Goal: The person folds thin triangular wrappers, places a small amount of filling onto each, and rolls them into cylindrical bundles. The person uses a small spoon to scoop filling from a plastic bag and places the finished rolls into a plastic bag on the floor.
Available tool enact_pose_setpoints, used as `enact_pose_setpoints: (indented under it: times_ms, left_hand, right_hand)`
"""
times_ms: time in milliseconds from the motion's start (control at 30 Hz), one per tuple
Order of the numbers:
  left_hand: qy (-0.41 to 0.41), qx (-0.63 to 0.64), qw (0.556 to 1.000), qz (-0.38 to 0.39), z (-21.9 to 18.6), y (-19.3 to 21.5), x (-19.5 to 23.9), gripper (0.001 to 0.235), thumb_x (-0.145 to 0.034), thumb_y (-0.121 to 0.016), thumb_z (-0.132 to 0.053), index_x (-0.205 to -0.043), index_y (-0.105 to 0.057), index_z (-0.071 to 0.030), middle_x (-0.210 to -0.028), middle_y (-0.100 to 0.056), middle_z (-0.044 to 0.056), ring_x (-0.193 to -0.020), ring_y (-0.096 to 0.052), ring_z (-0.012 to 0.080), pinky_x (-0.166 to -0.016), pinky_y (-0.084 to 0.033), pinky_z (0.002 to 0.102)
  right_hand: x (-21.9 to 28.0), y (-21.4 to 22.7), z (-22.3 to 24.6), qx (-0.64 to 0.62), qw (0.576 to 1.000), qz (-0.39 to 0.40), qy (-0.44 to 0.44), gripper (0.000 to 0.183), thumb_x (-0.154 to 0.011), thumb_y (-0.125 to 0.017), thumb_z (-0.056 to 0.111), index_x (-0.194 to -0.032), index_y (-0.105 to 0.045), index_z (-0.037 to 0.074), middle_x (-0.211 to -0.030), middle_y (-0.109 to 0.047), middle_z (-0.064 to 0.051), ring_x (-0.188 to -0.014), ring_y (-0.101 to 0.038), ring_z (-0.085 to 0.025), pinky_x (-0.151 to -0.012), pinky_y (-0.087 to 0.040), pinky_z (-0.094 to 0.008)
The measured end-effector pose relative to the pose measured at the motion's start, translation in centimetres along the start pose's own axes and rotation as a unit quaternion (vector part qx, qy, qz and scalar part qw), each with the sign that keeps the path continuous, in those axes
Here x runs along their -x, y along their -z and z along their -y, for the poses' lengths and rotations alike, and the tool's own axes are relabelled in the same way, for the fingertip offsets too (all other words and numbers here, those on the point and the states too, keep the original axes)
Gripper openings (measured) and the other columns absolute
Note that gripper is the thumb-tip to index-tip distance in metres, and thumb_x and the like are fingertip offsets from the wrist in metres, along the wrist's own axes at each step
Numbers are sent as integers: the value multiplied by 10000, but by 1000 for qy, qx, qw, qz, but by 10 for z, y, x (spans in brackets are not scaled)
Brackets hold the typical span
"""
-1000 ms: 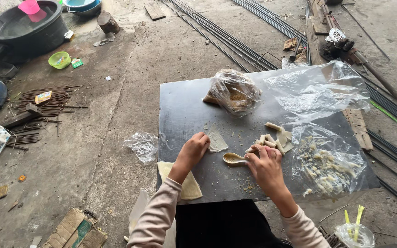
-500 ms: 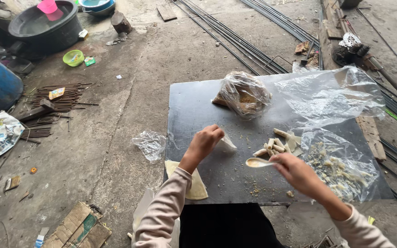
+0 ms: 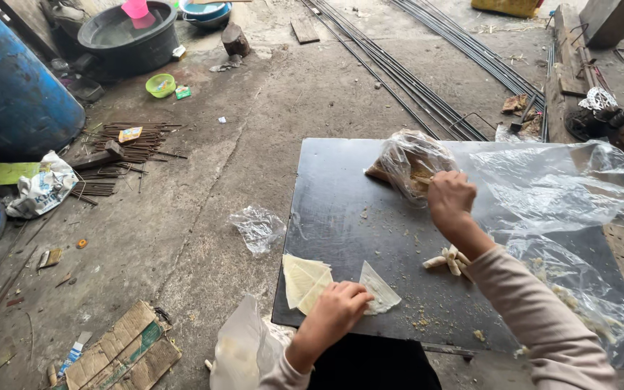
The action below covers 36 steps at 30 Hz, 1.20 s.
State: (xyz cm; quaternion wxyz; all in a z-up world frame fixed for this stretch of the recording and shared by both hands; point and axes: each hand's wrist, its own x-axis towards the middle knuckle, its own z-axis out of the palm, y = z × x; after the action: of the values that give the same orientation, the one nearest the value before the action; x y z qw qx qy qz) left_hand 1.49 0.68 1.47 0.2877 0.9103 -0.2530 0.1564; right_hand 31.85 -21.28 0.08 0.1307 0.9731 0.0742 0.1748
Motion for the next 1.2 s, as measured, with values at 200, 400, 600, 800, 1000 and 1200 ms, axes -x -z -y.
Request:
enact_pose_setpoints:
  times_ms: [200,400,600,800,1000,1200]
  left_hand:
    - [17,1,999,-41,-12,4,9,182,-812,-748,-108,-982,-687,-83,-1136,-646,83,-1142,-588,285,-943,-470,415]
    - [-1,-70,994,-78,1,-6,16,117,-831,-720,-68,-918,-671,-130,-1074,-643,40,-1117,-594,245,-971,-466,389]
    - [40,-67,994,-73,-3,-8,22,121,-868,-768,-78,-940,-679,-117,-810,-633,0,-949,-630,203,-941,-449,379]
    - [41,-88,985,-140,-12,-8,22,147,-829,-769,-83,-939,-677,-119,-891,-695,-10,-987,-642,216,-957,-429,424]
    - [45,-73,986,-140,-10,-13,27,124,-877,-795,-97,-945,-696,-127,-928,-698,-15,-1032,-643,207,-996,-426,429]
    - [53,-17,985,-162,3,-24,39,130,-896,-807,-106,-1003,-735,-125,-1014,-714,-11,-1047,-654,195,-1002,-458,388]
  right_hand:
    - [-27,-38,33,74,991,-106,-34,178,-967,-574,195,-909,-697,79,-855,-642,-44,-832,-628,-177,-480,-510,-317]
    - [-29,-40,27,65,983,-168,-20,188,-981,-575,218,-907,-686,86,-835,-632,-37,-768,-629,-163,-453,-534,-323]
    - [3,-13,10,1,984,-177,-2,218,-1039,-567,258,-906,-660,112,-867,-670,-39,-809,-674,-172,-479,-550,-322]
    - [72,38,-26,-50,982,-180,17,263,-1074,-600,348,-955,-650,119,-894,-677,-30,-817,-672,-171,-502,-529,-305]
    - [168,77,-38,-76,979,-183,51,222,-1055,-620,341,-1086,-678,129,-911,-621,-21,-870,-664,-188,-604,-525,-324]
    - [239,46,-18,-133,976,-169,36,242,-1083,-590,392,-1116,-690,174,-996,-665,-6,-927,-701,-162,-596,-543,-320]
